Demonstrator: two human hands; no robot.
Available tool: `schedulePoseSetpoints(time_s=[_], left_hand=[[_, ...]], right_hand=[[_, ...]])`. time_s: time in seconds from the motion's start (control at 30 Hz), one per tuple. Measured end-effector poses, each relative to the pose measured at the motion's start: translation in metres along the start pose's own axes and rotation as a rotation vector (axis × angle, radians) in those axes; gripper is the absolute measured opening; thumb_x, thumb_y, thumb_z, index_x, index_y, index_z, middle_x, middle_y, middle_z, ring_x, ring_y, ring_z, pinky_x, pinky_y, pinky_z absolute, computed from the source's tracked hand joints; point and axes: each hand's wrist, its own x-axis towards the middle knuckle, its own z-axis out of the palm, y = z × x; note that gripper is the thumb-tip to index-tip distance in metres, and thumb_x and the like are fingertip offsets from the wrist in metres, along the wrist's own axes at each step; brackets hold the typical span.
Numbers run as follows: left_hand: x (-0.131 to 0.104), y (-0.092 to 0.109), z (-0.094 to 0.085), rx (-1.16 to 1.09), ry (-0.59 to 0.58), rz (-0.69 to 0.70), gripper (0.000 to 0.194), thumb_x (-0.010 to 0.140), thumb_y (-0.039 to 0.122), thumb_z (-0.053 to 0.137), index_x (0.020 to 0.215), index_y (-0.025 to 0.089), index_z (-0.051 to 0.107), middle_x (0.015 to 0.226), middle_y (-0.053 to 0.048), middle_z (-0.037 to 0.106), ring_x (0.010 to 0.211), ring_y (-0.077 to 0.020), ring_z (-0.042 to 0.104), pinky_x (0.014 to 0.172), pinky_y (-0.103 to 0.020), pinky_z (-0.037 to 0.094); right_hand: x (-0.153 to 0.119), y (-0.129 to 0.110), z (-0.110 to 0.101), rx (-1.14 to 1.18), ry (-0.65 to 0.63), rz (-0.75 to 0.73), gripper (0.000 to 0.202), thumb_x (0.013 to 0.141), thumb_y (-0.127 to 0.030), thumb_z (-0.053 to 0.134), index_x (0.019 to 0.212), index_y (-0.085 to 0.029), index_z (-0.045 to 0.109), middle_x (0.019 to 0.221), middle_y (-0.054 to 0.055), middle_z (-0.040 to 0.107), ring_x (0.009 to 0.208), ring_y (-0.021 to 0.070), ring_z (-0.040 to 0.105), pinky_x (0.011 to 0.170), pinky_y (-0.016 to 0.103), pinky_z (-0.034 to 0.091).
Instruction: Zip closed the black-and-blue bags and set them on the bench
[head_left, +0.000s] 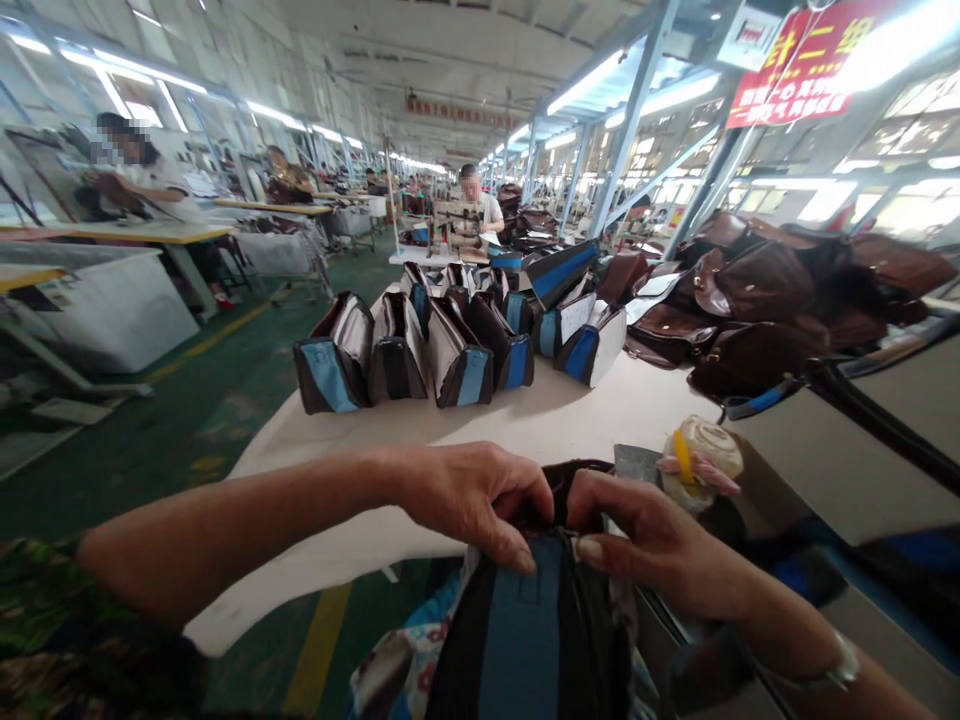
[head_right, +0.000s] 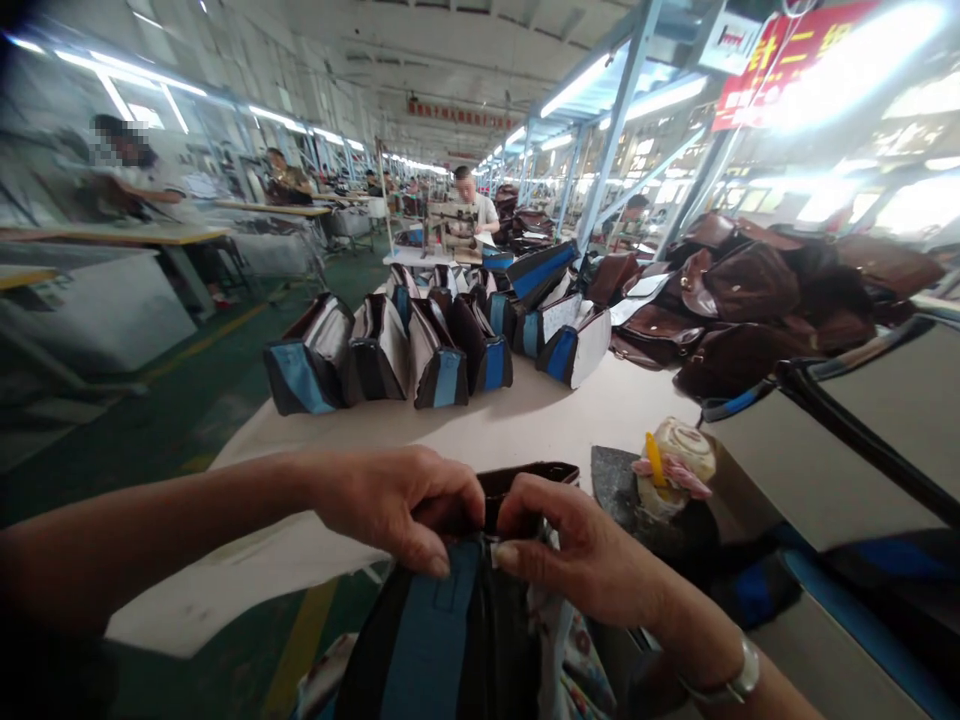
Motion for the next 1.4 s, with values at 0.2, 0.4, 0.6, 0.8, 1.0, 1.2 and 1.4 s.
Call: schedulePoseSetpoints(time_s=[0.2, 0.4, 0.6, 0.8, 1.0, 1.2, 1.4], left_hand=[[0.004, 0.02, 0.013, 0.09, 0.051, 0.115, 0.019, 0.078, 0.024, 0.077, 0.095, 0.017, 0.073, 0.097, 0.0, 0.061, 0.084, -0.0142, 0.056, 0.075, -0.024, 0.045], [0.006, 0.018, 0.029, -0.093, 0.144, -0.042, 0.041, 0.081, 0.054, 0.076, 0.091, 0.014, 0.073, 0.071, 0.003, 0.056, 0.063, -0.0108, 0.048, 0.054, -0.023, 0.034], [0.009, 0.012, 0.028, -0.15, 0.092, 0.019, 0.038, 0.082, 0.05, 0.077, 0.091, 0.014, 0.076, 0.074, 0.002, 0.057, 0.066, -0.0115, 0.049, 0.057, -0.024, 0.035], [0.01, 0.013, 0.028, -0.119, 0.091, 0.06, 0.031, 0.083, 0.044, 0.075, 0.089, 0.014, 0.074, 0.076, 0.002, 0.058, 0.07, -0.0124, 0.051, 0.06, -0.024, 0.037], [0.012, 0.014, 0.032, -0.086, 0.141, -0.013, 0.014, 0.08, 0.028, 0.07, 0.081, 0.014, 0.07, 0.069, 0.004, 0.052, 0.063, -0.0107, 0.045, 0.055, -0.024, 0.034], [0.014, 0.011, 0.034, -0.076, 0.181, -0.054, 0.025, 0.079, 0.039, 0.073, 0.078, 0.015, 0.068, 0.064, 0.005, 0.047, 0.058, -0.01, 0.039, 0.049, -0.024, 0.028], [0.02, 0.012, 0.036, -0.023, 0.225, -0.042, 0.022, 0.081, 0.034, 0.068, 0.071, 0.015, 0.064, 0.062, 0.005, 0.046, 0.058, -0.0098, 0.039, 0.049, -0.024, 0.029]], right_hand=[[0.002, -0.004, 0.007, 0.148, -0.008, -0.106, 0.021, 0.095, -0.034, 0.069, 0.084, -0.018, 0.061, 0.084, 0.0, 0.053, 0.078, 0.0146, 0.047, 0.071, 0.028, 0.037], [-0.003, -0.002, 0.009, 0.215, 0.002, -0.088, 0.02, 0.098, -0.033, 0.065, 0.086, -0.018, 0.061, 0.084, 0.0, 0.051, 0.076, 0.0141, 0.043, 0.067, 0.029, 0.034], [-0.009, 0.0, 0.01, 0.189, 0.031, -0.064, 0.03, 0.101, -0.042, 0.057, 0.083, -0.019, 0.059, 0.083, 0.0, 0.048, 0.078, 0.016, 0.042, 0.069, 0.031, 0.033], [-0.01, -0.011, 0.014, 0.116, 0.056, 0.001, 0.034, 0.086, -0.05, 0.073, 0.088, -0.019, 0.057, 0.082, -0.002, 0.048, 0.076, 0.0155, 0.042, 0.065, 0.029, 0.033], [-0.002, -0.012, 0.016, 0.231, 0.047, 0.029, 0.015, 0.086, -0.028, 0.07, 0.084, -0.016, 0.061, 0.078, -0.002, 0.052, 0.072, 0.0132, 0.043, 0.062, 0.026, 0.033], [0.001, -0.006, 0.017, 0.205, 0.072, 0.0, 0.012, 0.088, -0.025, 0.067, 0.081, -0.017, 0.062, 0.077, -0.002, 0.051, 0.07, 0.0128, 0.043, 0.061, 0.027, 0.033], [0.0, -0.003, 0.012, 0.206, 0.036, 0.019, 0.012, 0.092, -0.022, 0.061, 0.08, -0.018, 0.061, 0.079, -0.003, 0.048, 0.072, 0.0126, 0.041, 0.062, 0.027, 0.031]])
